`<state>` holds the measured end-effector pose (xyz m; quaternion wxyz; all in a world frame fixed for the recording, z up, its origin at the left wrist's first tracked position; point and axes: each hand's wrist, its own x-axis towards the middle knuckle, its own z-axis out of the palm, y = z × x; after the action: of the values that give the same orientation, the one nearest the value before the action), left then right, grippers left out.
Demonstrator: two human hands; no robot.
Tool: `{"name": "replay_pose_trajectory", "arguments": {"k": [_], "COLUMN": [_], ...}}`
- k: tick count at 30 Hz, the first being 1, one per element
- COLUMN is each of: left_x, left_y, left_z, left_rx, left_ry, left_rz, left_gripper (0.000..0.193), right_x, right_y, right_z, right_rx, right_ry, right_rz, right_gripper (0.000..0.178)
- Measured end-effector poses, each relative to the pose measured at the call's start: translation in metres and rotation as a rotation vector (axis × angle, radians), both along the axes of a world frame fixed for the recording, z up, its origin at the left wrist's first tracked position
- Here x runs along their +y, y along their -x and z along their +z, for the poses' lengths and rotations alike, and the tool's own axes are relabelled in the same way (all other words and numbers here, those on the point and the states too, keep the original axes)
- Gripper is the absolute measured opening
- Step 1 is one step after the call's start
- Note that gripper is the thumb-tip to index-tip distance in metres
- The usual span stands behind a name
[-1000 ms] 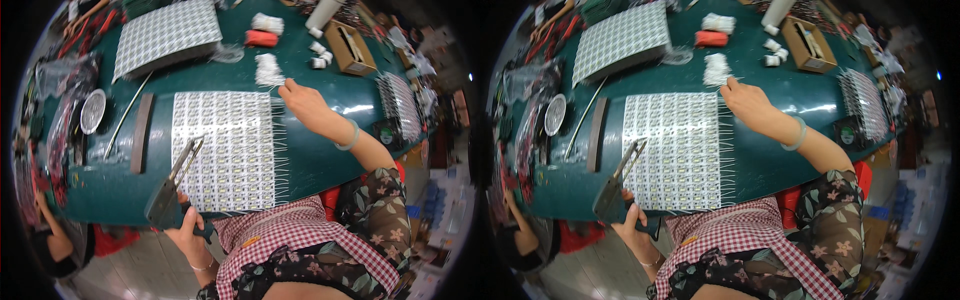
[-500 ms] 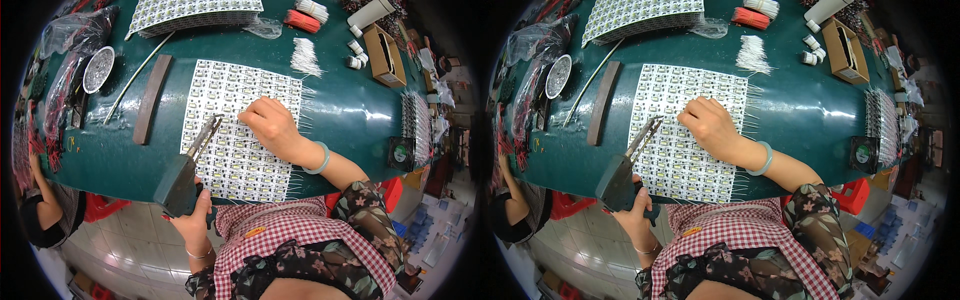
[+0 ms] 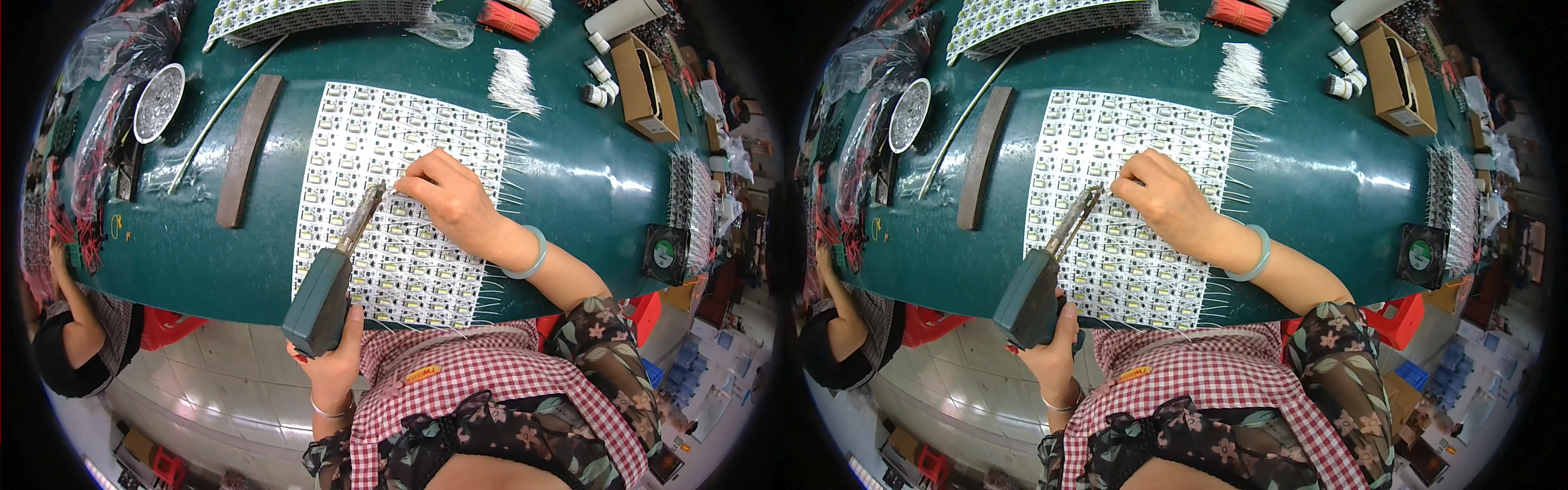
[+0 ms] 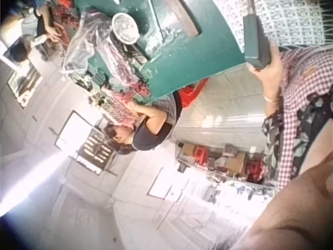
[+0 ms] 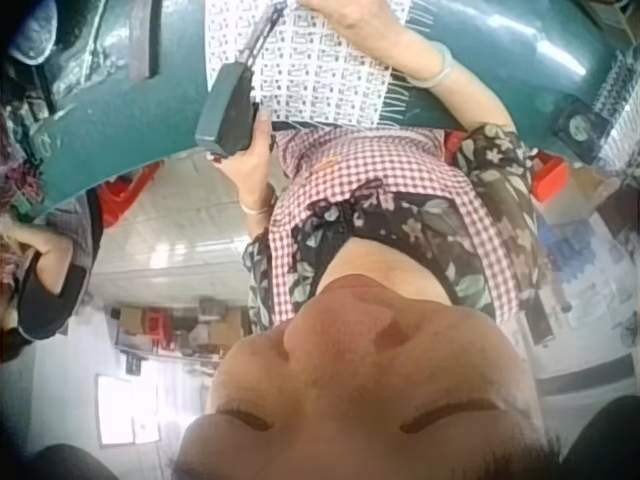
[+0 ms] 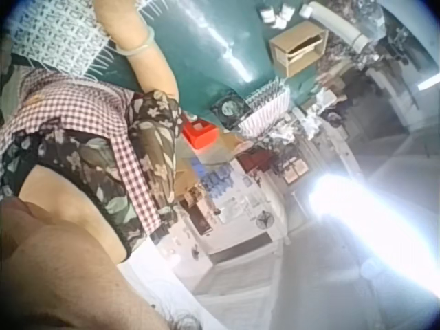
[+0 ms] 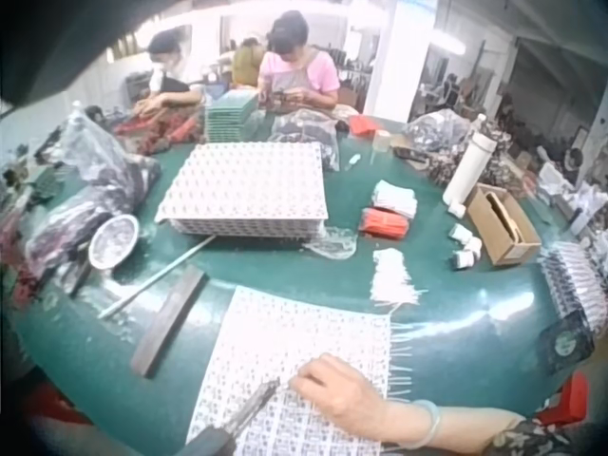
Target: The person inserts electronic components into a circuit board by hand and solders them onto the board using a soldering gun.
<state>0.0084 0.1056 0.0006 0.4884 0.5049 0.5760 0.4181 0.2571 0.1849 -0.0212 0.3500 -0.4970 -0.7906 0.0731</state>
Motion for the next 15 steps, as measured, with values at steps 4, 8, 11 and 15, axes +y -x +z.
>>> {"name": "replay_pose_trajectory", "arguments": {"k": [4, 8, 11, 15], "left_x": [-0.0008, -0.0022, -0.0025, -0.0012], "left_y": [0.0005, 0.0003, 0.0008, -0.0016], "left_z": [0.0002, -0.0016, -0.0020, 0.0004], "left_rx": [0.022, 0.036, 0.054, 0.069], "left_ry": [0.005, -0.010, -0.036, -0.033], "left_rz": [0.001, 0.000, -0.010, -0.034], "left_gripper": [0.030, 0.030, 0.030, 0.030], "right_x": [0.0002, 0.0006, 0.0015, 0.0027], "right_y": [-0.0006, -0.0009, -0.0007, -0.0016], "right_z": [0.0011, 0.0012, 0.0020, 0.0038], "right_rx": [0.000, 0.008, 0.008, 0.018], "right_ry": [0.023, 0.046, 0.048, 0.047], "right_rz": [0.022, 0.040, 0.047, 0.037], "right_gripper": [0.017, 0.017, 0.018, 0.024]}}
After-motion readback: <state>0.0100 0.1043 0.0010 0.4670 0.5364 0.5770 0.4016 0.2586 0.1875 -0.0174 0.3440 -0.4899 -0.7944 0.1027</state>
